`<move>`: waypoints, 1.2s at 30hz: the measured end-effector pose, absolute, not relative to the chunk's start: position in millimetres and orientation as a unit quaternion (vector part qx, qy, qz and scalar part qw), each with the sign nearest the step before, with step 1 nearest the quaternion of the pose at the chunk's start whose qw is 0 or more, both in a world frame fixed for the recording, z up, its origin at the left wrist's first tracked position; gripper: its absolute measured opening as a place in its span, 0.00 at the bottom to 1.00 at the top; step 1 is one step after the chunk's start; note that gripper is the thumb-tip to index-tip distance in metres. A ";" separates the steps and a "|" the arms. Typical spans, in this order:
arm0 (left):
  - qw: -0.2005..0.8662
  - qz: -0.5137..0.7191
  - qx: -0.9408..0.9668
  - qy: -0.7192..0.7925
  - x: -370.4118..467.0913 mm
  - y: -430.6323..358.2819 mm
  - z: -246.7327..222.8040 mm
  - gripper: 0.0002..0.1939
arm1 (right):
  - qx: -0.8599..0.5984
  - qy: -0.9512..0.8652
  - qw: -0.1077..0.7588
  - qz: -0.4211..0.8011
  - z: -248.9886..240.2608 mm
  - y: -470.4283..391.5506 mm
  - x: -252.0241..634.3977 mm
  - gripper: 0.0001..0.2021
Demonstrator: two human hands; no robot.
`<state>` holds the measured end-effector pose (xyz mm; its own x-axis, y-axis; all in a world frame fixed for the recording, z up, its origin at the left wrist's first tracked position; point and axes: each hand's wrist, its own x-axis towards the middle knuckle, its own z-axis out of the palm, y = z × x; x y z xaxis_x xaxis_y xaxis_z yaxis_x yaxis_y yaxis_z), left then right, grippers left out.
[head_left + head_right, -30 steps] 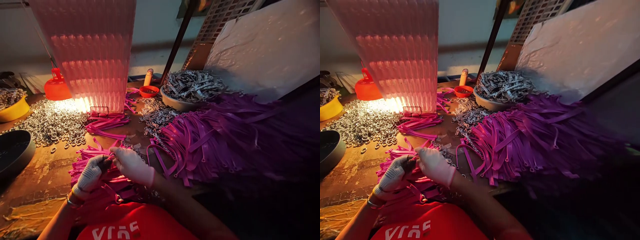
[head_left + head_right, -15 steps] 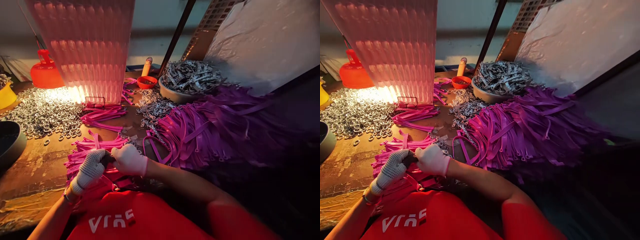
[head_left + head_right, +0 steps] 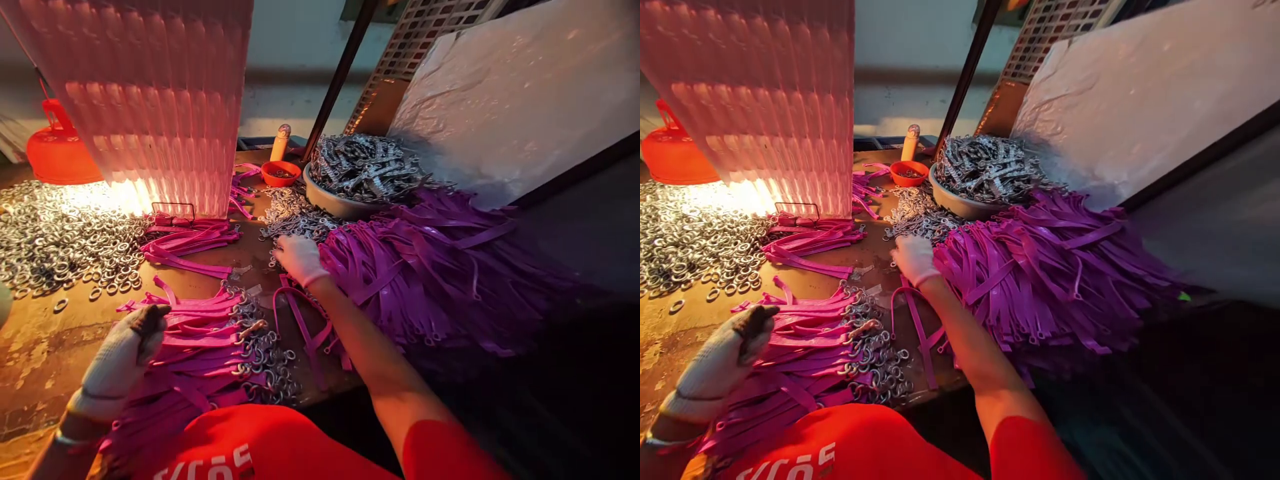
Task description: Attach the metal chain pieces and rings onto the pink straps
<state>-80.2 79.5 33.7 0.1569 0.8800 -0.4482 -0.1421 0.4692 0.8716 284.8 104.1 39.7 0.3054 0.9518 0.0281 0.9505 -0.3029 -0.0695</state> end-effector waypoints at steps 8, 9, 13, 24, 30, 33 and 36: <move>0.827 0.386 0.169 0.372 -56.9 61.9 48.0 0.12 | -0.835 -0.549 0.001 -0.013 -4.9 137.4 312.6 0.17; 0.821 0.389 0.197 0.370 -60.1 57.5 45.4 0.14 | -0.831 -0.556 0.009 -0.012 -6.4 133.5 313.0 0.17; 0.772 0.385 0.306 0.402 -67.8 43.5 31.5 0.20 | -0.790 -0.609 0.062 0.008 -3.0 111.5 291.7 0.16; 0.737 0.321 0.454 0.385 -56.5 16.7 38.2 0.17 | -0.396 -0.879 0.223 0.142 42.5 16.0 132.4 0.17; 0.711 0.349 0.472 0.388 -54.9 3.2 28.6 0.15 | -0.378 -0.849 0.329 0.169 30.7 2.7 126.6 0.14; 0.711 0.356 0.463 0.391 -52.2 -1.1 26.7 0.16 | -0.413 -0.835 0.344 0.123 25.6 -3.9 125.8 0.11; 0.677 0.387 0.465 0.419 -49.9 -5.0 28.3 0.19 | -0.467 -0.815 0.337 0.058 26.6 -7.3 128.6 0.09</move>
